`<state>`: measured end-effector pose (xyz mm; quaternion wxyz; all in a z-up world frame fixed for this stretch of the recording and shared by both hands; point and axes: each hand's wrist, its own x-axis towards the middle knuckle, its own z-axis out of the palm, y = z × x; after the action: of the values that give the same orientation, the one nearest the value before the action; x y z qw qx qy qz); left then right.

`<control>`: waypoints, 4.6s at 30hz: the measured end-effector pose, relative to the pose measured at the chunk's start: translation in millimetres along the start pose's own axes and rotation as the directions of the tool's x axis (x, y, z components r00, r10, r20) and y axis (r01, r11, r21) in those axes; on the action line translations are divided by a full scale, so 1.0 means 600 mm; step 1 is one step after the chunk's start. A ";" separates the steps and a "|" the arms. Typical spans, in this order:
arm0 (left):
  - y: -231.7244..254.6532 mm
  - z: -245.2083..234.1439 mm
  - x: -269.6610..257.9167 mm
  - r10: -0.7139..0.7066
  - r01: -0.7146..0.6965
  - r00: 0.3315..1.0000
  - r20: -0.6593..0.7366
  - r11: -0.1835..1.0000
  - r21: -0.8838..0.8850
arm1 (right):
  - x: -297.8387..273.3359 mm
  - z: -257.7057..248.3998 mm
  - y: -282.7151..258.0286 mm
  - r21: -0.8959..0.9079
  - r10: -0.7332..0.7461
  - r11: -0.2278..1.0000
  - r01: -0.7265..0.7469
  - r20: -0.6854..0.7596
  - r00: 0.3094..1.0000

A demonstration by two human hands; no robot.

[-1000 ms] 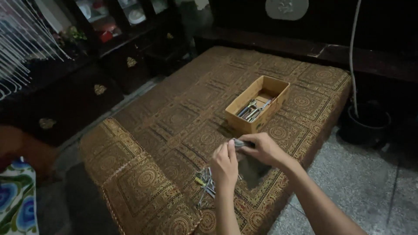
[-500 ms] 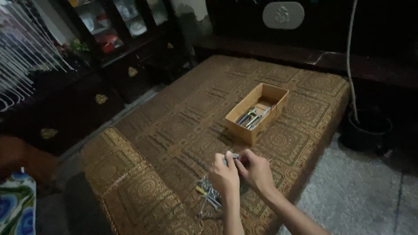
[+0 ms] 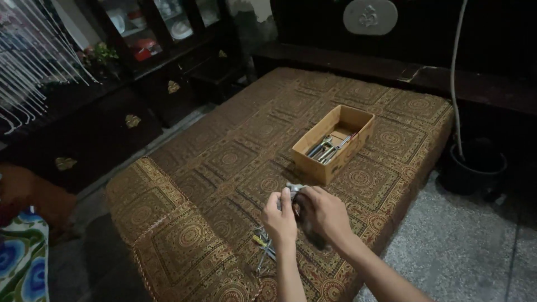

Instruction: The person cleans various metal tools by wiping them with a cloth and places tools into a cardboard box on the bed.

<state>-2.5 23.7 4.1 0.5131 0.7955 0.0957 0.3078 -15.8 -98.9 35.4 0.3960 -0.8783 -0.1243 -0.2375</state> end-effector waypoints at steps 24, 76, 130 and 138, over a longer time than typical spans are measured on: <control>0.077 -0.016 0.017 0.208 -0.259 0.953 0.221 0.938 0.232 | 0.024 -0.024 -0.007 -0.174 -0.088 0.983 0.056 -0.180 0.980; 0.033 0.121 -0.029 -0.114 0.068 0.942 0.315 0.986 0.155 | 0.091 -0.171 0.228 0.860 0.677 0.240 -0.451 0.185 0.712; -0.008 0.528 0.268 -0.573 0.646 0.751 0.329 0.742 -0.181 | 0.416 0.015 0.548 0.758 0.681 0.103 -0.644 0.419 0.601; -0.074 0.595 0.314 -0.786 0.773 0.497 0.368 0.593 0.223 | 0.448 0.094 0.653 0.626 0.739 0.108 -0.772 0.469 0.483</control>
<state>363.9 -138.2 -62.4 0.5922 0.7201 0.3327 -0.1415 391.6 -304.9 -107.9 0.7938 -0.5493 0.2431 0.0951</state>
